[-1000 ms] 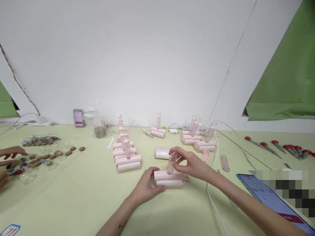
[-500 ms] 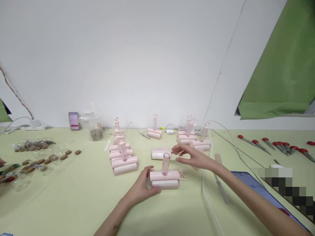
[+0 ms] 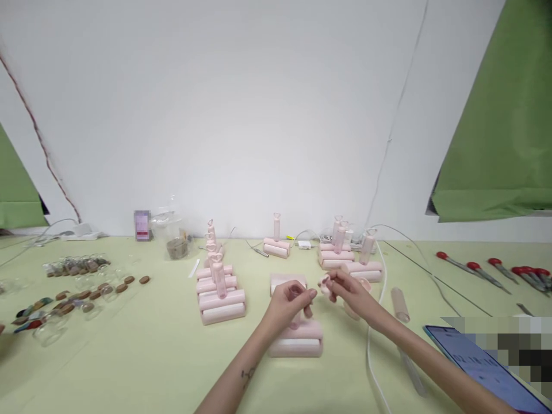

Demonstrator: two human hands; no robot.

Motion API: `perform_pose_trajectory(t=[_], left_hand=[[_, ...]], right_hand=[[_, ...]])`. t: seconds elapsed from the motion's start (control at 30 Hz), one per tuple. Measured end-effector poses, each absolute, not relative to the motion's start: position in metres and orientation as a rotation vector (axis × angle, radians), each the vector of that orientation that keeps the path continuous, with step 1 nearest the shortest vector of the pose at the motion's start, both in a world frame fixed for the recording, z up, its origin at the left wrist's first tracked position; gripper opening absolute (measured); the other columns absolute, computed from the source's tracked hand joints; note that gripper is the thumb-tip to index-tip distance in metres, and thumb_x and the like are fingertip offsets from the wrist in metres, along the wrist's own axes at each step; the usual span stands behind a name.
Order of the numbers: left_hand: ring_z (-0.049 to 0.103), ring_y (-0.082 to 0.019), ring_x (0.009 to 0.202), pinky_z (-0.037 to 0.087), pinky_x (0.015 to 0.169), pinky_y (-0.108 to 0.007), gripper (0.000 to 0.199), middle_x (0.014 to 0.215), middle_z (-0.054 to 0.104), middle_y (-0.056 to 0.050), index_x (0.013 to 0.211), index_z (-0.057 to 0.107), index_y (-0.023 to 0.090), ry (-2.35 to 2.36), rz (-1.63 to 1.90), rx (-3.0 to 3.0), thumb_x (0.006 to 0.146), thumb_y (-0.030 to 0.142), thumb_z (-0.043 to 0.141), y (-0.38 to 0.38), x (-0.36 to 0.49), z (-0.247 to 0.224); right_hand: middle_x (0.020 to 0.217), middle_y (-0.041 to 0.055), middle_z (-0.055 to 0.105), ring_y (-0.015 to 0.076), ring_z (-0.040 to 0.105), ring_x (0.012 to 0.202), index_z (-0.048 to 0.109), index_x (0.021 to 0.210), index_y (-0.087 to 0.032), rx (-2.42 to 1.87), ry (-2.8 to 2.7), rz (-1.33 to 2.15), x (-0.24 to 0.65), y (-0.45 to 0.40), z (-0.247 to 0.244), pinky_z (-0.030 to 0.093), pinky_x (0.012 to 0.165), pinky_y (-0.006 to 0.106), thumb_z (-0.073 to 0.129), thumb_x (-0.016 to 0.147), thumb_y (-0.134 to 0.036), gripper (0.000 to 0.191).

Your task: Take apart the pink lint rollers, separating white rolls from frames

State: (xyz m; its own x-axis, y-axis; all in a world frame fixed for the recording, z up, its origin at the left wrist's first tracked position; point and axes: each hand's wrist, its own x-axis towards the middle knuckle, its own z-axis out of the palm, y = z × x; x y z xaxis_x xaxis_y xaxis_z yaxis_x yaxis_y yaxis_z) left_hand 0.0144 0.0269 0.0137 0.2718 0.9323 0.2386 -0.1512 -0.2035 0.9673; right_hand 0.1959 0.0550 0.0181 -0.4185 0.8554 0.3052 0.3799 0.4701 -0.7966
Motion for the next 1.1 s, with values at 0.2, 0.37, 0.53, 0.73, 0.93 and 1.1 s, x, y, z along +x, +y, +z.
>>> perform_pose_trajectory(t=[0.2,0.37,0.53,0.73,0.93,1.1], left_hand=[[0.029,-0.004,0.024,0.022,0.029,-0.017,0.044,0.029,0.035,0.012,0.054,0.038,0.020,0.767,1.218,1.298,0.056,0.053,0.067,0.030,0.020,0.002],[0.029,-0.003,0.025,0.021,0.030,-0.018,0.049,0.027,0.035,0.009,0.043,0.037,0.018,0.724,1.197,1.274,0.046,0.051,0.073,0.030,0.019,0.003],[0.030,-0.003,0.026,0.022,0.030,-0.018,0.051,0.029,0.034,0.009,0.044,0.037,0.018,0.677,1.201,1.250,0.048,0.059,0.069,0.030,0.019,0.002],[0.029,-0.003,0.026,0.021,0.029,-0.018,0.051,0.031,0.035,0.009,0.047,0.040,0.018,0.669,1.181,1.229,0.050,0.061,0.067,0.030,0.019,0.001],[0.030,-0.003,0.027,0.022,0.030,-0.018,0.051,0.032,0.034,0.009,0.047,0.039,0.018,0.657,1.159,1.225,0.054,0.061,0.066,0.031,0.017,-0.001],[0.031,-0.003,0.027,0.022,0.030,-0.018,0.053,0.032,0.034,0.008,0.044,0.038,0.018,0.642,1.143,1.237,0.055,0.062,0.064,0.031,0.017,-0.001]], right_hand=[[0.093,0.0059,0.061,0.0205,0.060,0.084,0.051,0.098,-0.020,-0.816,-1.736,1.190,0.156,0.040,0.063,0.047,0.075,0.034,0.055,0.078,-0.042,0.030],[0.081,0.0042,0.062,0.0172,0.057,0.075,0.062,0.081,-0.017,-0.774,-2.178,0.866,0.141,0.032,0.078,0.044,0.068,0.028,0.043,0.086,-0.040,0.030],[0.082,0.0038,0.062,0.0158,0.056,0.074,0.060,0.082,-0.017,-0.739,-2.295,0.792,0.144,0.035,0.080,0.042,0.067,0.026,0.039,0.088,-0.037,0.030],[0.085,0.0050,0.063,0.0186,0.057,0.083,0.061,0.076,-0.017,-0.702,-2.234,0.872,0.147,0.038,0.075,0.043,0.072,0.027,0.042,0.086,-0.039,0.031],[0.084,0.0037,0.062,0.0175,0.057,0.079,0.061,0.077,-0.018,-0.780,-2.272,0.816,0.145,0.032,0.078,0.042,0.072,0.027,0.043,0.086,-0.039,0.029],[0.089,0.0048,0.061,0.0173,0.055,0.083,0.060,0.088,-0.018,-0.698,-2.304,0.924,0.145,0.039,0.081,0.042,0.076,0.028,0.042,0.086,-0.040,0.028]])
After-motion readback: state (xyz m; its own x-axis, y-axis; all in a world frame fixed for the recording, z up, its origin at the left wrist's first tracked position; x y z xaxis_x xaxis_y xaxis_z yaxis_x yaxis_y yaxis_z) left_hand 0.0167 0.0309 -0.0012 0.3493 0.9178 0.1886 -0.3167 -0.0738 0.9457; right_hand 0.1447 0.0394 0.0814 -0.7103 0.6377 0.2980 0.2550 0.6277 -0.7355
